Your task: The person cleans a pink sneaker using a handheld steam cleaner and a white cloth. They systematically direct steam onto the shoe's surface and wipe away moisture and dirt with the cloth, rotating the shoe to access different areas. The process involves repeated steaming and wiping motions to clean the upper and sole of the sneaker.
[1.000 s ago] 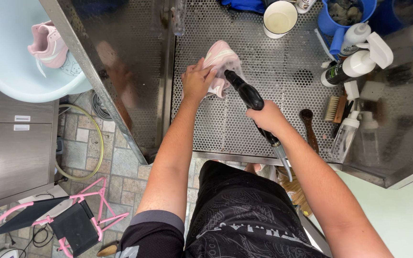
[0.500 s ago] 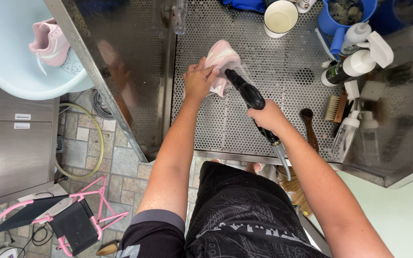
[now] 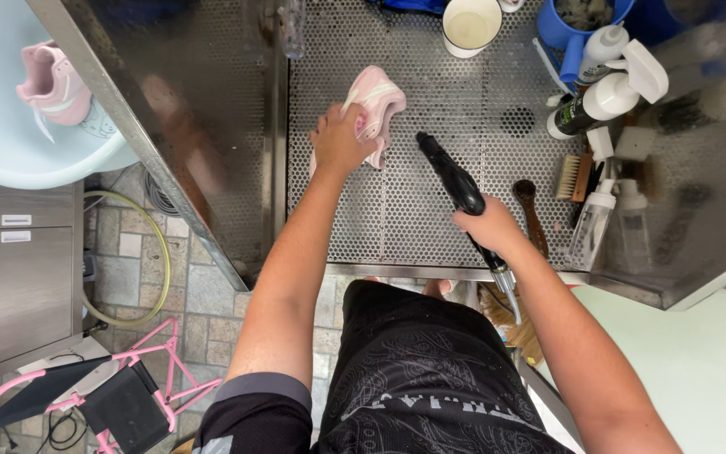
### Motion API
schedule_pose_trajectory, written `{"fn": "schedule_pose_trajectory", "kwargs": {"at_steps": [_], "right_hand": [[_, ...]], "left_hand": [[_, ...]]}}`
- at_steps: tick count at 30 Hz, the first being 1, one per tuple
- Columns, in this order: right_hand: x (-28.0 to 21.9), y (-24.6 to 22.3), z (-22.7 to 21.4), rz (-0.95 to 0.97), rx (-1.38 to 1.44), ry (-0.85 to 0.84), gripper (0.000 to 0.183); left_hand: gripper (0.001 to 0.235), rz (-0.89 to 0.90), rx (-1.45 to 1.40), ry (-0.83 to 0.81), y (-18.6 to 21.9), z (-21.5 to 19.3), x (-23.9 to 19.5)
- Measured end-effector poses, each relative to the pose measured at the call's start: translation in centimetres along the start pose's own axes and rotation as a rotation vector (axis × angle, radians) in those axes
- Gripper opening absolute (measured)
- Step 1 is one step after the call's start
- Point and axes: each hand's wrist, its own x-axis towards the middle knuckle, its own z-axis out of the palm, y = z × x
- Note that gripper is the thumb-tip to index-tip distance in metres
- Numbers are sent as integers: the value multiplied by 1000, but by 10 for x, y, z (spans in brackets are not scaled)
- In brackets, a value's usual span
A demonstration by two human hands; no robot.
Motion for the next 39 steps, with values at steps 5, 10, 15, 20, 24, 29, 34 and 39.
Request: {"fn": "schedule_pose_trajectory", "kwargs": {"at_steps": [5,10,15,20,24,29,34,39], "right_hand": [[-5,46,-2,49,6,73,23],[-6,64,8,52,27,86,23],[-6,57,14,82,-47,104,25],[-9,52,17,82,-82,106,25],[-10,50,19,141,-101,83,26],[-11,52,20,130,-91,76,29],[-12,52,11,91,28,71,28],[-20,42,0,46,94,60,28]], "left_hand": [[33,-49,-111,67,-3,5,10],[29,157,6,272,8,-15,19],[25,579,268,594,27,-60,30],[10,770,385,714,43,-93,39],[10,796,357,734,54,-105,40],[27,627,93,464,54,-115,39],[28,268,-317,48,28,-107,37],[30,219,-438,-80,-7,-67,38]]}}
